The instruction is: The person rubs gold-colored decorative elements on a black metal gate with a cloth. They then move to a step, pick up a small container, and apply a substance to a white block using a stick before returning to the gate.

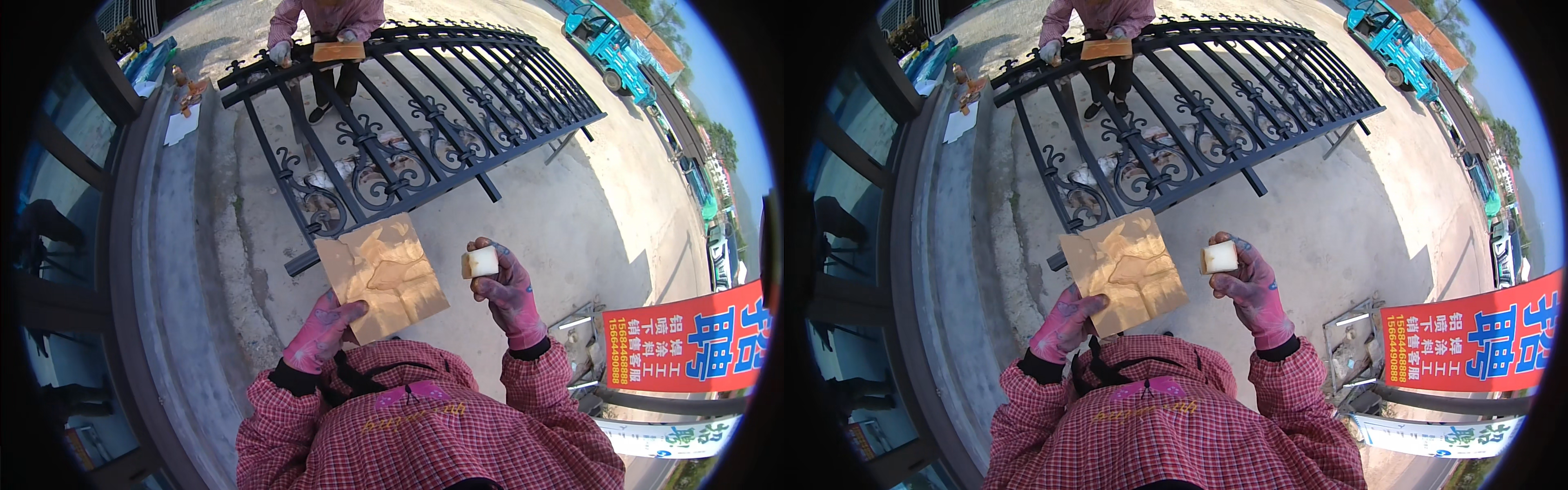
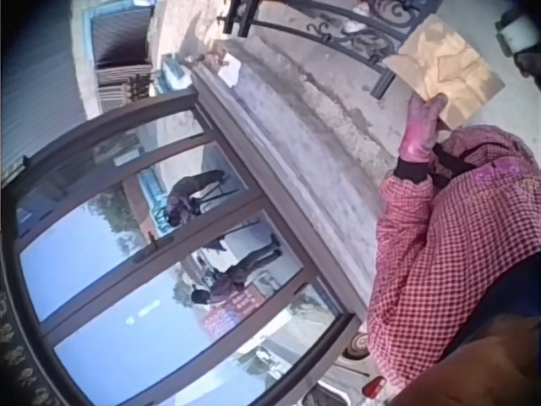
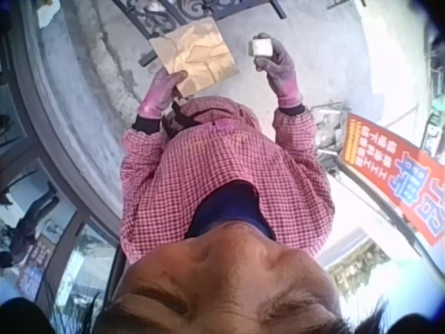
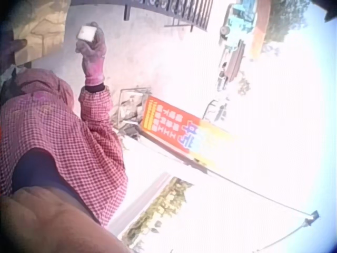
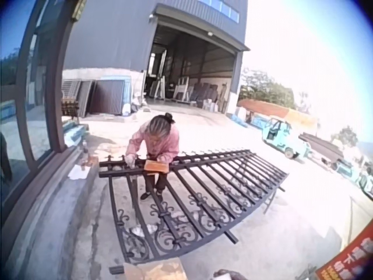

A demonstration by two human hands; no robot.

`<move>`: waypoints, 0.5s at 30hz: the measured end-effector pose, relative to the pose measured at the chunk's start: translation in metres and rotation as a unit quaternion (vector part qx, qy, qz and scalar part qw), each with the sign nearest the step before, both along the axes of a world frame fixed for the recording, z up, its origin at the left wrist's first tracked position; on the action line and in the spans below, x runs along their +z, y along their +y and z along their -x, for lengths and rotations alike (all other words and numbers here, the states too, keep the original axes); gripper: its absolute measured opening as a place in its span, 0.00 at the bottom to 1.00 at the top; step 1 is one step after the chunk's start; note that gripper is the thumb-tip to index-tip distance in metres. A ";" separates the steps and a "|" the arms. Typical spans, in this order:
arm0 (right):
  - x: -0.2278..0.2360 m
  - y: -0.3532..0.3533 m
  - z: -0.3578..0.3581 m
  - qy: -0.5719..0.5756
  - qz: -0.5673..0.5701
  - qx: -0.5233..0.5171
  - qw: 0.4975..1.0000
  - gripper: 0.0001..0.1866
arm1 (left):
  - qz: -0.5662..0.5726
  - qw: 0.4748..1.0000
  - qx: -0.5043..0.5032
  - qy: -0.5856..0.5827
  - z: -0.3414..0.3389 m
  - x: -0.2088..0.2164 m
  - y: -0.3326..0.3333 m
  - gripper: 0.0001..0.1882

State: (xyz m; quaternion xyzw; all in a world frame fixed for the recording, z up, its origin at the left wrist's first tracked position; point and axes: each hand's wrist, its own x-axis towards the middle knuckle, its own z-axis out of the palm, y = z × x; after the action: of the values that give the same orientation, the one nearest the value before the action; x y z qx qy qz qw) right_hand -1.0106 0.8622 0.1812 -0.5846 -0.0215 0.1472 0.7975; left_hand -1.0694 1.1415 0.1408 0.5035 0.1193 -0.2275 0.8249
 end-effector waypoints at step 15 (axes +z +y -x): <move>0.016 0.022 -0.027 -0.255 0.329 0.017 0.909 0.19 | 0.074 0.996 -0.009 -0.057 -0.008 -0.012 0.011 0.28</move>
State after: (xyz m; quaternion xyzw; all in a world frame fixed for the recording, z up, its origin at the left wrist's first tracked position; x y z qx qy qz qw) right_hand -0.9836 0.8845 0.1975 -0.8311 -0.1843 0.0055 0.5247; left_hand -1.0614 1.1526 0.1291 0.4547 0.0501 -0.2137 0.8632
